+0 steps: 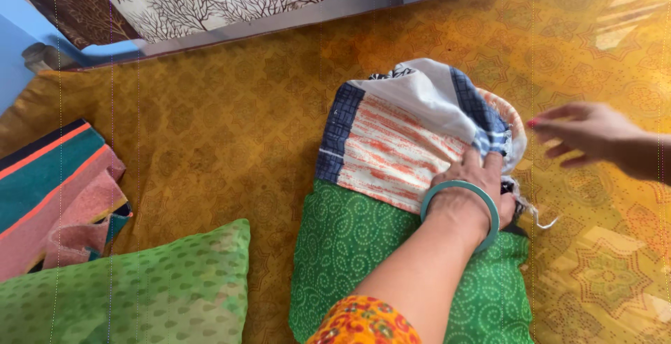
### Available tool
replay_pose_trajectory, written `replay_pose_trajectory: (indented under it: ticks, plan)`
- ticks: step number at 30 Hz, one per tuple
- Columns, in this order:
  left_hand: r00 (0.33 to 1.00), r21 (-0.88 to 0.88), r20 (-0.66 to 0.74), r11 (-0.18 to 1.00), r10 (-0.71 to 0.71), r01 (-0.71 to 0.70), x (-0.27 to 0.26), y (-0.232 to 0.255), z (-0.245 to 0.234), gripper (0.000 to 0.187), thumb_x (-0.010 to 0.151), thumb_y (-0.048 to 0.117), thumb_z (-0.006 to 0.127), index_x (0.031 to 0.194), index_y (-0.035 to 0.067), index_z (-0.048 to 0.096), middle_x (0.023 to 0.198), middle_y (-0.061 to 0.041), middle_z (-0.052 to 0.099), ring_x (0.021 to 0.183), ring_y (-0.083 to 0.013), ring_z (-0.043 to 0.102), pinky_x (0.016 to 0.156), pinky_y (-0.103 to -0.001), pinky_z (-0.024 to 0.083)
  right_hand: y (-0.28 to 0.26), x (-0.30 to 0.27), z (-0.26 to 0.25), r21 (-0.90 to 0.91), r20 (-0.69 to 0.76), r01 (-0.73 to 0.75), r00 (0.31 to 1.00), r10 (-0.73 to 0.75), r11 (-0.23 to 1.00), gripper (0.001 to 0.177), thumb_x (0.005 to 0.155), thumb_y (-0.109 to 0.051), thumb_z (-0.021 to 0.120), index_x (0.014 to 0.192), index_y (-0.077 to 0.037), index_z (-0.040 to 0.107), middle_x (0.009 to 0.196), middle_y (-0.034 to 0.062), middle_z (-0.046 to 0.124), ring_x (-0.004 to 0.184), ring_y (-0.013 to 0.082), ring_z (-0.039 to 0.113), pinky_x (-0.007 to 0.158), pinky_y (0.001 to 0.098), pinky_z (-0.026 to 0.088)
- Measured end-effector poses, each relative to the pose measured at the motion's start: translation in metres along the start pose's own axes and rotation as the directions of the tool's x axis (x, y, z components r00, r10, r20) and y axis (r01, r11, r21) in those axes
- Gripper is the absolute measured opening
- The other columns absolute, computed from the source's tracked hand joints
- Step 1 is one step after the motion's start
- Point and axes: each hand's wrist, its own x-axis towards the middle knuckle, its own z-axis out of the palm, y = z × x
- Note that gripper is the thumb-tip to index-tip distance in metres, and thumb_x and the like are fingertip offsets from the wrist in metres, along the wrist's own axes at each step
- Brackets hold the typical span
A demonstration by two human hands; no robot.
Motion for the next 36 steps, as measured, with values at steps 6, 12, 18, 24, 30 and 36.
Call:
replay_pose_trajectory:
  ticks: [6,12,18,24,30,36]
  plan:
    - [0.989,0.007,0.116,0.995,-0.097,0.097,0.009,0.012,-0.001,0.057,0.089,0.042,0.064,0.137,0.014,0.052,0.132,-0.023,0.056,0.117,-0.0400,0.064,0.098,-0.051,0.051,0.004,-0.014,0.043,0.096,0.162,0.039,0.985,-0.054,0.995,0.052,0.087,-0.029,0.077,0.131,-0.010,0.058,0.107,0.0140,0.077,0.085,0.0260,0.076,0.069,0.0429,0.062]
    - [0.991,0.010,0.062,0.993,-0.115,0.115,0.015,0.015,0.009,0.055,0.094,0.044,0.062,0.135,0.010,0.052,0.127,-0.024,0.062,0.113,-0.0380,0.067,0.095,-0.049,0.053,0.007,-0.008,0.032,0.141,0.001,0.131,0.991,-0.133,0.981,0.039,0.089,-0.022,0.076,0.125,-0.007,0.066,0.100,0.0088,0.077,0.083,0.0201,0.073,0.072,0.0377,0.061]
    - [0.992,0.152,0.098,0.986,-0.085,0.070,0.003,0.014,0.011,0.068,0.094,0.049,0.061,0.148,0.013,0.040,0.130,-0.025,0.057,0.112,-0.0384,0.067,0.091,-0.049,0.055,0.013,-0.003,-0.002,0.238,-0.139,0.128,0.986,-0.096,0.963,0.035,0.099,-0.024,0.066,0.129,-0.007,0.064,0.105,0.0102,0.075,0.091,0.0217,0.073,0.077,0.0397,0.062]
    - [0.986,0.297,0.165,0.955,-0.025,-0.026,0.006,0.014,0.019,0.067,0.097,0.045,0.056,0.155,0.019,0.033,0.135,-0.029,0.052,0.109,-0.0391,0.068,0.087,-0.051,0.057,0.014,-0.019,-0.006,-0.065,0.054,0.019,0.998,-0.016,0.998,0.044,0.094,-0.042,0.067,0.128,-0.015,0.069,0.106,0.0079,0.077,0.091,0.0230,0.074,0.078,0.0424,0.064]
    - [0.990,0.278,0.141,0.961,-0.028,-0.012,0.015,0.010,0.027,0.061,0.096,0.036,0.059,0.150,0.015,0.041,0.135,-0.028,0.056,0.112,-0.0368,0.069,0.090,-0.049,0.056,0.023,-0.031,0.044,-0.232,0.217,-0.009,0.974,0.060,0.973,0.047,0.092,-0.049,0.065,0.116,-0.010,0.076,0.102,0.0080,0.081,0.087,0.0206,0.077,0.075,0.0403,0.066]
    - [0.988,0.373,0.153,0.927,-0.029,-0.030,0.014,0.013,0.026,0.070,0.097,0.041,0.059,0.157,0.014,0.033,0.134,-0.024,0.057,0.112,-0.0331,0.068,0.084,-0.048,0.056,0.024,-0.017,0.041,-0.073,0.208,0.076,0.976,-0.059,0.994,0.041,0.088,-0.039,0.072,0.112,-0.007,0.076,0.100,0.0113,0.081,0.086,0.0209,0.079,0.072,0.0386,0.067]
